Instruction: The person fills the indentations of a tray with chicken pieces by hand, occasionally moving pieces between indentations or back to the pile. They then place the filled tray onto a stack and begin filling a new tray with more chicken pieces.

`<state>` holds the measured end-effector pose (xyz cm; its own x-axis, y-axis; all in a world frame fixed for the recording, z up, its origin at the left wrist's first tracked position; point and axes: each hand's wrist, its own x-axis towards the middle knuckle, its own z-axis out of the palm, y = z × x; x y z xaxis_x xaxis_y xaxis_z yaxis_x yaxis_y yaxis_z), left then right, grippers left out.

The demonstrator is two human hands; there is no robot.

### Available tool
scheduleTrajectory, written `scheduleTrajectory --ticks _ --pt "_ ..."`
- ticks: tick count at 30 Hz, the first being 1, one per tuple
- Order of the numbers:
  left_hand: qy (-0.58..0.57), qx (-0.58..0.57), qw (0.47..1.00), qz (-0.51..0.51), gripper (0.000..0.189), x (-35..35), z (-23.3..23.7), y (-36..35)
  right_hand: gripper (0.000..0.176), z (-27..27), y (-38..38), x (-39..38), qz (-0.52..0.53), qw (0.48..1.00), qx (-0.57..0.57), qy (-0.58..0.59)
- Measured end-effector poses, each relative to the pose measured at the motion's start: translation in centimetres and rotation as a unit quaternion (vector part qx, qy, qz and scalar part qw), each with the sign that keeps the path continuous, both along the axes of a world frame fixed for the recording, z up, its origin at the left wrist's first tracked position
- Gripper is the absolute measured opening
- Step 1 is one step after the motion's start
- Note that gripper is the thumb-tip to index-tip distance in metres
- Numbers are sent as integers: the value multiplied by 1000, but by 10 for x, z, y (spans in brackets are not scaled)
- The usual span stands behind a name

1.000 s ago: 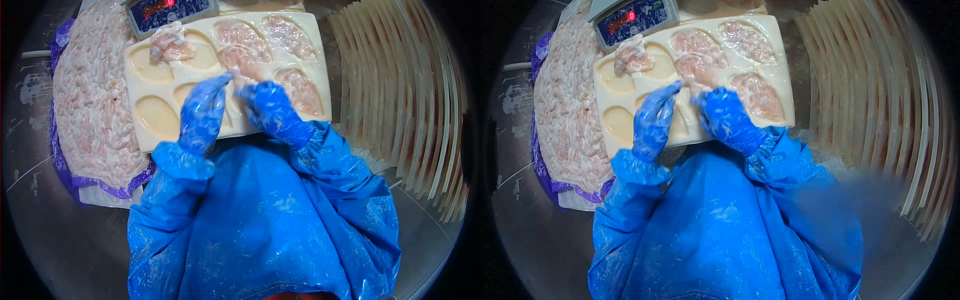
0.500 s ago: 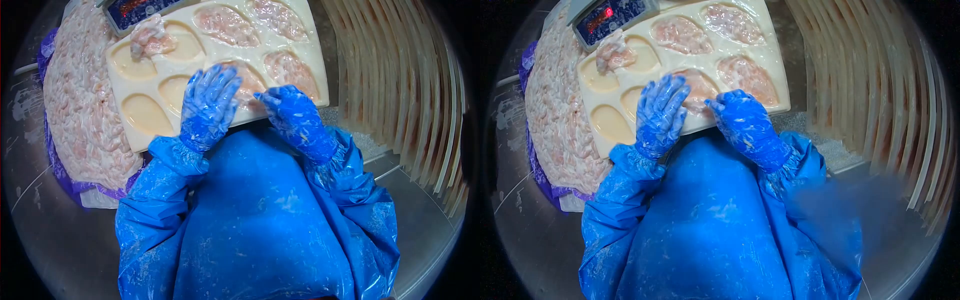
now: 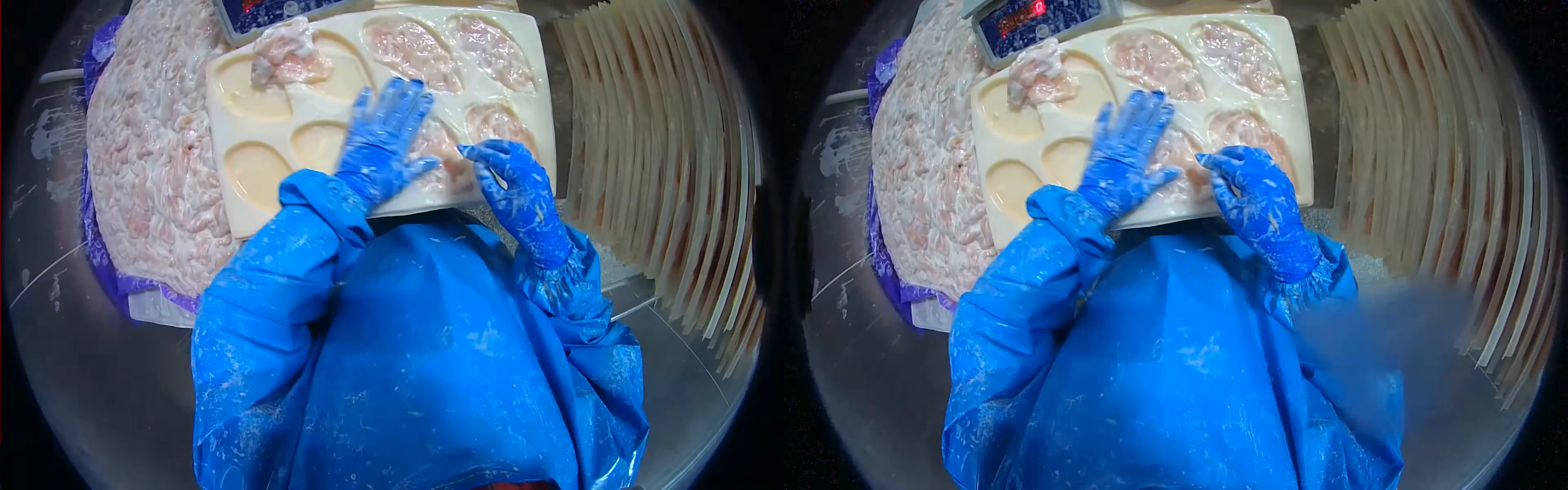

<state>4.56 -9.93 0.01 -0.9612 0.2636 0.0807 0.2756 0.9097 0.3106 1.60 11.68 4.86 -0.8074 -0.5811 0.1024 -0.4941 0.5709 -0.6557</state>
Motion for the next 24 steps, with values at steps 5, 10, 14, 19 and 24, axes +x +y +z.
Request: scheduleTrajectory --ticks 5,10,14,19,24 --pt "79 80 993 18 56 -24 11 -59 21 5 -8 3 -1 999 6 -34" --pt "141 51 969 197 32 -63 -13 -176 21 2 -11 1 12 999 4 -46" --pt "80 302 925 217 23 -22 48 -122 21 3 -8 3 13 998 22 -53" --pt "-3 95 995 22 17 46 13 -79 21 1 -10 0 47 997 14 -63" --pt "-120 319 932 120 20 50 45 -71 18 6 -32 1 100 994 20 -47"
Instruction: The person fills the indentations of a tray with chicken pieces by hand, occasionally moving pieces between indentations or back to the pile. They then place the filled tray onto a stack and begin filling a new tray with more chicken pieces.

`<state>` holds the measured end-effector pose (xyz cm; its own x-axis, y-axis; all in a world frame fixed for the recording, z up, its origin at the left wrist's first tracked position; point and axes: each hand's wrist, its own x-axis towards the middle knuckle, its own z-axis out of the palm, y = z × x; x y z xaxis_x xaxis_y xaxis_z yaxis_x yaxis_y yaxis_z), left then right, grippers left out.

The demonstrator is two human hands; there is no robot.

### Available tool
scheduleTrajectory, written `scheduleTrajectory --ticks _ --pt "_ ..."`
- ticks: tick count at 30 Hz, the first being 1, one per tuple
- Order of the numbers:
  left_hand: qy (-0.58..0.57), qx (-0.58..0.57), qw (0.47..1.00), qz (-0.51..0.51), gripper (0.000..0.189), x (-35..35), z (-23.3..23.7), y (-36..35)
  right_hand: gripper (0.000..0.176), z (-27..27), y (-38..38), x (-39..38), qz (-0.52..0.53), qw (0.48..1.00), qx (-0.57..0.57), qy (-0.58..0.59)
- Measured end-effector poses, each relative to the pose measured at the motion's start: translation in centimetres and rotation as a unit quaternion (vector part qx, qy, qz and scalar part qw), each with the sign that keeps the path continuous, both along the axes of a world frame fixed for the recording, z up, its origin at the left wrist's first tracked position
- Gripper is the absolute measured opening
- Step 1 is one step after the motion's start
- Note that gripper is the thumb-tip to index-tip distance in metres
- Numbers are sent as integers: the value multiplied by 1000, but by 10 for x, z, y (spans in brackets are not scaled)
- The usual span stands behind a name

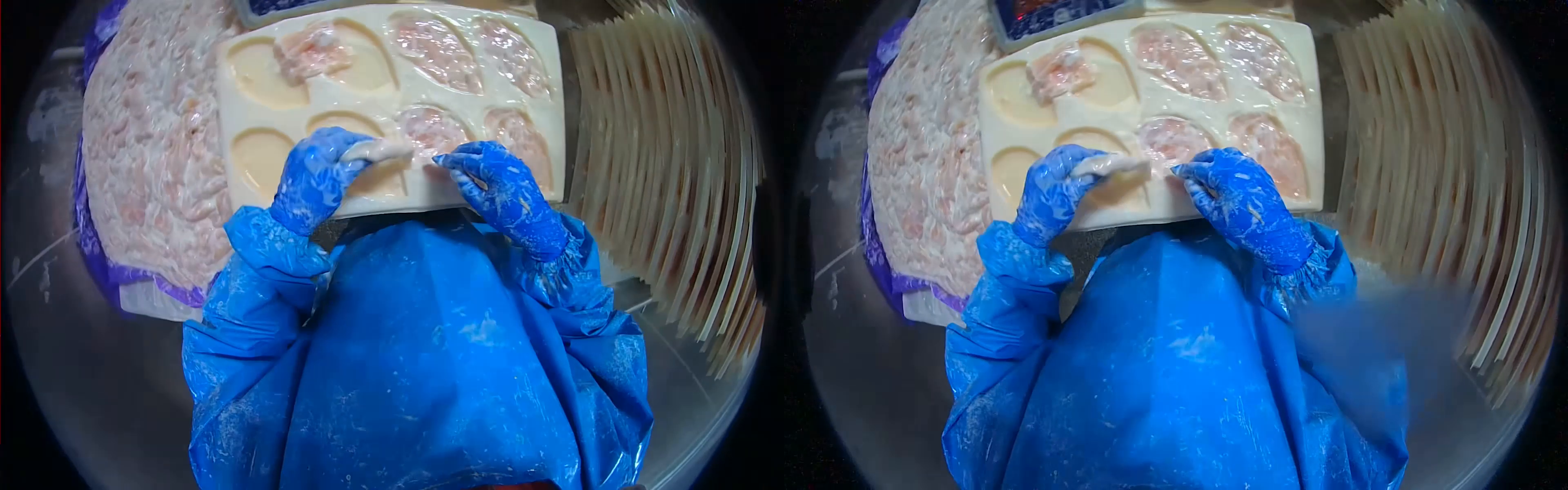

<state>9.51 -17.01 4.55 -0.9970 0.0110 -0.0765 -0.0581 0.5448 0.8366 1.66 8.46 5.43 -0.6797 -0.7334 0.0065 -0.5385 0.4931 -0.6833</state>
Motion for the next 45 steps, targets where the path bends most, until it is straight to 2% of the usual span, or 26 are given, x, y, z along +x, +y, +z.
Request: scheduleTrajectory --ticks 1,2,3,4,5,6,8,9,10,12,14,16,19,20,22,23,25,29,33,35,36,37,38,40,42,45 --pt "-163 137 977 30 24 -4 21 0 18 3 -7 0 4 1000 -8 -8" --pt "-161 136 977 41 24 -3 10 -10 18 5 -14 0 7 1000 -16 -15" --pt "-76 -11 995 -69 25 -5 -10 -21 18 6 -19 -1 5 1000 -26 -14" --pt "10 -159 971 -176 26 -3 -21 -29 18 6 -22 -1 14 999 -26 -15" --pt "-162 -137 977 -15 27 -11 5 -19 19 6 -24 -2 31 999 1 15" --pt "-163 -138 977 -10 27 -10 8 -20 20 5 -27 -3 44 998 27 46" --pt "19 -62 984 166 29 -8 8 -19 25 4 -37 -1 63 995 54 49" --pt "128 -73 972 181 32 -4 4 -21 32 3 -45 0 82 992 78 54" --pt "127 -75 972 181 32 4 -3 -21 32 -1 -61 2 82 992 77 53" --pt "82 -262 962 9 30 23 -22 -16 39 -10 -91 5 149 976 8 160" --pt "120 -273 954 13 25 18 -33 -18 37 -38 -92 15 124 975 19 183" --pt "137 -249 953 100 20 2 -39 -26 36 -43 -84 24 103 971 31 213" --pt "127 -328 933 77 21 1 -43 -9 43 -22 -53 29 224 961 163 -20" --pt "125 -363 921 57 24 5 -42 -6 43 -16 -60 26 226 961 160 -19" --pt "140 -372 917 36 26 8 -36 -1 39 -3 -78 22 96 988 21 117" --pt "99 -407 908 19 25 10 -32 3 37 -11 -85 19 105 979 10 174" --pt "41 -452 891 -15 22 11 -31 6 35 -30 -71 30 107 983 30 148" --pt "128 -364 921 45 26 11 -34 5 28 -22 -61 36 116 992 23 45" --pt "61 -413 909 0 29 0 -29 2 26 -18 -55 31 124 992 11 2" --pt "52 -368 928 -20 31 -19 -17 -15 29 -14 -57 30 122 992 6 -30" --pt "217 -392 894 32 31 -39 -29 -34 25 -16 -59 27 95 995 -33 -9" --pt "249 -195 943 101 31 -61 -10 -42 22 -18 -58 29 64 996 -68 4" --pt "255 -309 907 127 31 -87 -10 -54 22 -19 -57 29 62 996 -63 -1" --pt "77 -377 919 80 32 -108 -33 -55 18 -19 -63 17 80 995 -63 -9" --pt "95 -338 933 77 32 -102 -50 -53 16 -22 -59 8 85 995 -39 -17" --pt "-21 -258 964 58 32 -104 -27 -45 19 -24 -45 7 41 998 -29 -49"
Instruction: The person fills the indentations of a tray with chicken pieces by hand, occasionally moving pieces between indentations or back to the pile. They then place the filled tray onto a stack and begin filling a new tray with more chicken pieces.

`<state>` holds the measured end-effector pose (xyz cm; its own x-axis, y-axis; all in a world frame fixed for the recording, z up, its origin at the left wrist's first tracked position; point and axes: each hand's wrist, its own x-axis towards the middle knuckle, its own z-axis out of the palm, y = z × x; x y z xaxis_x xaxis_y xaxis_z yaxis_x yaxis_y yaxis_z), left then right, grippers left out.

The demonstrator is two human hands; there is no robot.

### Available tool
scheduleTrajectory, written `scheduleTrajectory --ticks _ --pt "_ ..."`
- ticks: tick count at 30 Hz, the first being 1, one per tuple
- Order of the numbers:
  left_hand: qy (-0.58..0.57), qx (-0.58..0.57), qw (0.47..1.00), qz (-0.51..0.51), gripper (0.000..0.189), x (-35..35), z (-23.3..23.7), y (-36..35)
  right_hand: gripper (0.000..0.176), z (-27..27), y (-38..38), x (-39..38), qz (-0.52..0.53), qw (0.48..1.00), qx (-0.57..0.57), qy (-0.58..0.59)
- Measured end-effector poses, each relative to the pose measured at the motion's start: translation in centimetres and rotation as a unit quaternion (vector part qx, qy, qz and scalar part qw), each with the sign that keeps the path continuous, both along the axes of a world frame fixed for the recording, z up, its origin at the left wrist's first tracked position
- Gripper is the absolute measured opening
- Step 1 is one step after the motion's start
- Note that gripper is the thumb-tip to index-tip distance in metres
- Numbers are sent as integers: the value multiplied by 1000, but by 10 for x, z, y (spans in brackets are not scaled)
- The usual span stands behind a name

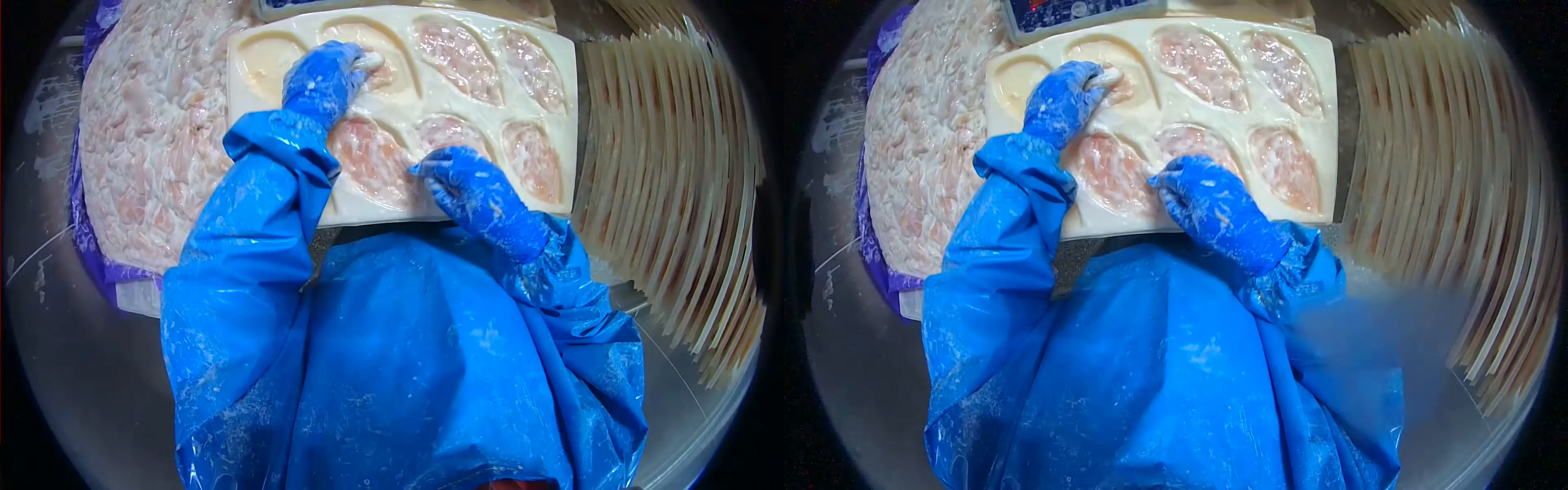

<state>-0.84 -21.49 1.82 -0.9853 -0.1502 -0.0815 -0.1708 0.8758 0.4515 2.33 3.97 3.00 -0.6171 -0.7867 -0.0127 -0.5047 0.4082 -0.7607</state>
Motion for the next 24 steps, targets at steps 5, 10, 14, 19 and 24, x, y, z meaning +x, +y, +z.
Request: scheduleTrajectory --ticks 5,10,14,19,24 --pt "102 28 991 -79 47 2 -5 -9 18 21 -11 -25 -15 997 -20 78" --pt "-46 -11 994 -97 44 -4 1 -3 20 15 -12 -28 -17 997 1 78" --pt "3 111 991 -69 36 1 15 6 20 14 -8 -24 -23 999 9 42" --pt "247 -5 937 -247 51 9 14 0 21 19 5 -38 -19 999 5 39" --pt "202 76 962 -170 41 21 0 -19 23 17 -3 -51 -47 996 8 80"
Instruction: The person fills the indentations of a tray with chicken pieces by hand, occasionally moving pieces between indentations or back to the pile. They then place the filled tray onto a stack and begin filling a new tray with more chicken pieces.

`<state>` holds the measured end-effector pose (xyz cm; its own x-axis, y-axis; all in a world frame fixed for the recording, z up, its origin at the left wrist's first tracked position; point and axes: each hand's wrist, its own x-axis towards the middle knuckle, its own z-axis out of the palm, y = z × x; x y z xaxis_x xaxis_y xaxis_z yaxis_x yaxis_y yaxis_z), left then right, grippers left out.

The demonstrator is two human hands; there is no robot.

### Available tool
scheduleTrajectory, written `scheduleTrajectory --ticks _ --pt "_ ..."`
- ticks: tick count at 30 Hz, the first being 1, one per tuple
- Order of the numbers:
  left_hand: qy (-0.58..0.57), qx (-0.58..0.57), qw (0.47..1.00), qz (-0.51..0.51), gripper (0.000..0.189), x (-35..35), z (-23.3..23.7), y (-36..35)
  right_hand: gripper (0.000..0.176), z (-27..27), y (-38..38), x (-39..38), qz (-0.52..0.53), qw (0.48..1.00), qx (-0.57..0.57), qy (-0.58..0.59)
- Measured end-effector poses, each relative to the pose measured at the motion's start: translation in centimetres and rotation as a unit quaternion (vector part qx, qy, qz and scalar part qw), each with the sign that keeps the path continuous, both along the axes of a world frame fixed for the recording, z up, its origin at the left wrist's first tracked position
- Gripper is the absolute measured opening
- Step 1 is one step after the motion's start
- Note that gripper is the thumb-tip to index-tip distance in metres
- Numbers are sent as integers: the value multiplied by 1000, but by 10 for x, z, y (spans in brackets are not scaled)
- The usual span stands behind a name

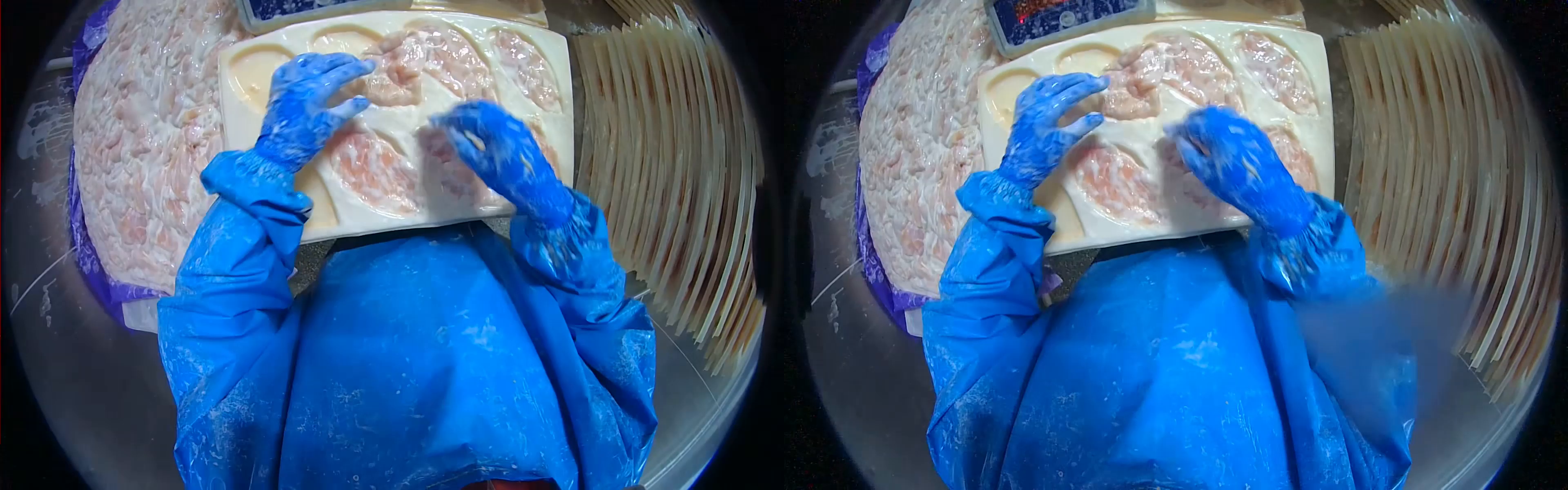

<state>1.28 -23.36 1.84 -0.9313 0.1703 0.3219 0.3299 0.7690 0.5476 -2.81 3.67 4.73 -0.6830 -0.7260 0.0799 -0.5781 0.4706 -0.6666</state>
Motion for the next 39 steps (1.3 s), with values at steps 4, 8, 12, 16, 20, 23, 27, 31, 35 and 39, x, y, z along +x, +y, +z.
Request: scheduleTrajectory --ticks 4,8,12,16,20,23,27,31,35,39 --pt "-60 -150 985 57 25 -8 -10 24 29 -8 -68 -29 17 988 36 149" --pt "-8 -235 959 161 17 -9 -10 -3 29 -30 -46 -10 76 991 53 92" --pt "77 -111 983 125 25 -2 -4 12 27 7 -51 -33 -22 998 -59 32" --pt "13 -138 986 95 26 12 -11 28 30 -46 -70 -56 102 982 54 150" --pt "-71 -154 980 106 29 36 -4 66 31 -68 -125 -92 83 973 -51 209" --pt "-39 278 948 148 28 40 8 68 39 -75 -127 -98 8 952 -161 261" --pt "25 294 952 86 25 -13 14 25 47 -43 -68 -20 155 983 -98 12" --pt "56 -32 996 56 26 -40 -51 6 36 -17 -30 -19 154 986 59 36" --pt "78 -129 988 15 36 -31 -43 12 34 -11 -17 -23 83 984 10 160" --pt "59 -115 989 -66 37 -30 -44 -9 32 -29 -49 -5 105 987 78 99"
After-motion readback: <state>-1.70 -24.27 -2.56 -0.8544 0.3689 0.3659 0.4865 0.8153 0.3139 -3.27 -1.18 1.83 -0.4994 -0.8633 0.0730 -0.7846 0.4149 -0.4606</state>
